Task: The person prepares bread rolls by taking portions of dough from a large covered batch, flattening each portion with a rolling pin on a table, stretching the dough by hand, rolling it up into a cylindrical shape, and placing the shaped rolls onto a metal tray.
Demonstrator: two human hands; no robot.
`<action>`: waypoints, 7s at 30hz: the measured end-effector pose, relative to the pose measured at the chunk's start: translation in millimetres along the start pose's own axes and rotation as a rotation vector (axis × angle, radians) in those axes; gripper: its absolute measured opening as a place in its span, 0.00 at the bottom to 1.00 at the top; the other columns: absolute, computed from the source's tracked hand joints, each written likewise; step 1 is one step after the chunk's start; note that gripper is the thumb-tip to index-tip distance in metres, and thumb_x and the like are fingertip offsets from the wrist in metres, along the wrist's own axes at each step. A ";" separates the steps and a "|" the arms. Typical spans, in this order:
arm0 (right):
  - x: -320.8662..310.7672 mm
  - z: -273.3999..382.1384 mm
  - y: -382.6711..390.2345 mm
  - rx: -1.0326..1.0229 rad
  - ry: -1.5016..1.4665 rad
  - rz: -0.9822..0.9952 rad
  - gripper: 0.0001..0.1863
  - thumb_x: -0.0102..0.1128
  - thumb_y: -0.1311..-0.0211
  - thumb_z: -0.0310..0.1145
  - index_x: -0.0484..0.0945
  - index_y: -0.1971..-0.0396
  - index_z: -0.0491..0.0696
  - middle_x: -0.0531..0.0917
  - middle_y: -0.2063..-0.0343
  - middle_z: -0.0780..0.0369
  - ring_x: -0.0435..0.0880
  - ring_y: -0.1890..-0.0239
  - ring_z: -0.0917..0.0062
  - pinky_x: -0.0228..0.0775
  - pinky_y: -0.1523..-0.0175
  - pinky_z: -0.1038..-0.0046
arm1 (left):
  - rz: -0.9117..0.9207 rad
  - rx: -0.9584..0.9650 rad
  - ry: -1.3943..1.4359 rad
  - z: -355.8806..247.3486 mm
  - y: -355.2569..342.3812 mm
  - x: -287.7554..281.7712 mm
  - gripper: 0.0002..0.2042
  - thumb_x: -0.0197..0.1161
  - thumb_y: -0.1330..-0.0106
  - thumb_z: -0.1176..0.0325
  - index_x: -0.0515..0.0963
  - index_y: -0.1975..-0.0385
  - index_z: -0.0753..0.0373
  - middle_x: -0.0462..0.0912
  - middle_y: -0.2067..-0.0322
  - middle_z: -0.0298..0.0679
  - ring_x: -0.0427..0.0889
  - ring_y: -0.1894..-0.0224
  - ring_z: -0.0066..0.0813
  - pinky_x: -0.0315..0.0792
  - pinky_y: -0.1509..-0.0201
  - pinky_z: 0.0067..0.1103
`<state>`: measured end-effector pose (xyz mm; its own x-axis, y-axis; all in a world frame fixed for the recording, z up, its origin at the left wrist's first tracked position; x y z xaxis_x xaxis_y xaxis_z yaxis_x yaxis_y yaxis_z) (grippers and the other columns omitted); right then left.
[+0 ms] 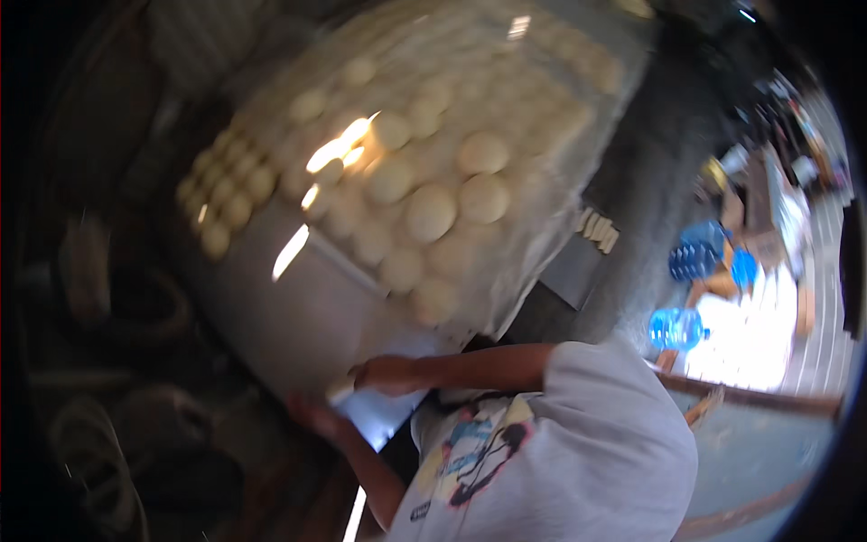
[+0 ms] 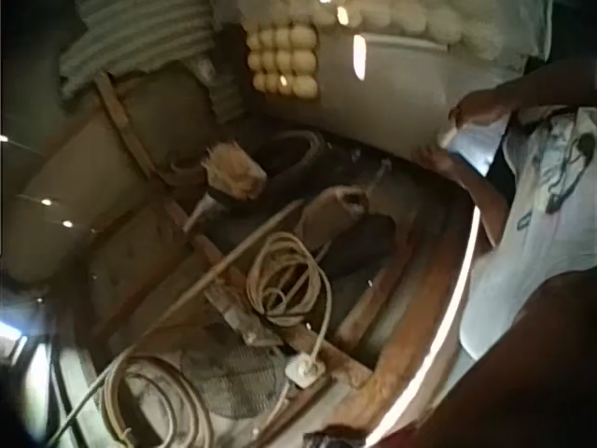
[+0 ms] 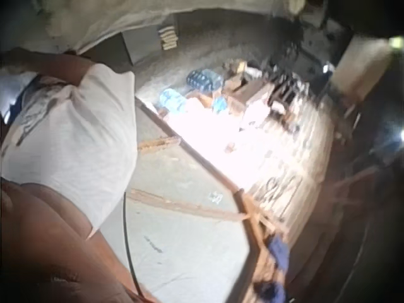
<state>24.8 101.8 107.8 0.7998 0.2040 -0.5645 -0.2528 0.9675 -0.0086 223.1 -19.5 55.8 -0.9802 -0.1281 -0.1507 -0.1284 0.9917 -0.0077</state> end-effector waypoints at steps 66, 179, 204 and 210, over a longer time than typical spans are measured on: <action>-136.6 -250.6 -474.4 0.413 -0.811 -1.036 0.30 0.68 0.41 0.34 0.71 0.40 0.44 0.81 0.51 0.57 0.81 0.54 0.65 0.73 0.49 0.64 | 0.088 0.085 -0.521 10.7 58.0 65.0 0.17 0.59 0.32 0.65 0.69 0.53 0.73 0.78 0.77 0.56 0.80 0.75 0.63 0.75 0.74 0.43; -108.3 -90.2 -212.2 0.060 0.235 -0.270 0.10 0.60 0.40 0.25 0.82 0.58 0.43 0.82 0.52 0.54 0.83 0.51 0.65 0.76 0.49 0.64 | 0.442 0.627 -0.678 -57.5 -157.2 128.2 0.12 0.61 0.34 0.75 0.76 0.53 0.69 0.77 0.47 0.48 0.72 0.39 0.50 0.66 0.33 0.34; -42.6 -44.1 -7.7 -0.040 0.821 -0.197 0.26 0.54 0.42 0.25 0.77 0.41 0.52 0.76 0.37 0.62 0.67 0.31 0.58 0.54 0.28 0.43 | 0.337 0.537 -1.074 -64.7 83.8 80.5 0.21 0.52 0.41 0.78 0.76 0.46 0.66 0.78 0.50 0.51 0.75 0.42 0.49 0.65 0.32 0.41; -2.4 -67.1 86.0 0.052 0.888 -0.098 0.28 0.49 0.37 0.29 0.71 0.35 0.51 0.69 0.31 0.66 0.66 0.30 0.61 0.44 0.28 0.38 | 0.305 0.440 -1.017 -29.5 161.3 71.4 0.25 0.54 0.43 0.75 0.71 0.43 0.77 0.74 0.44 0.55 0.70 0.36 0.51 0.62 0.29 0.39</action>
<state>-35.4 174.4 53.1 0.0952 -0.0496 -0.9942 -0.1631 0.9845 -0.0647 128.0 131.0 73.1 -0.3606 -0.0112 -0.9327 0.3535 0.9237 -0.1478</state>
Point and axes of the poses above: each hand's wrist, its own y-axis away from the middle knuckle, its own x-axis out of the palm, z = x × y, the point moved 8 cm from there along -y, towards the middle knuckle
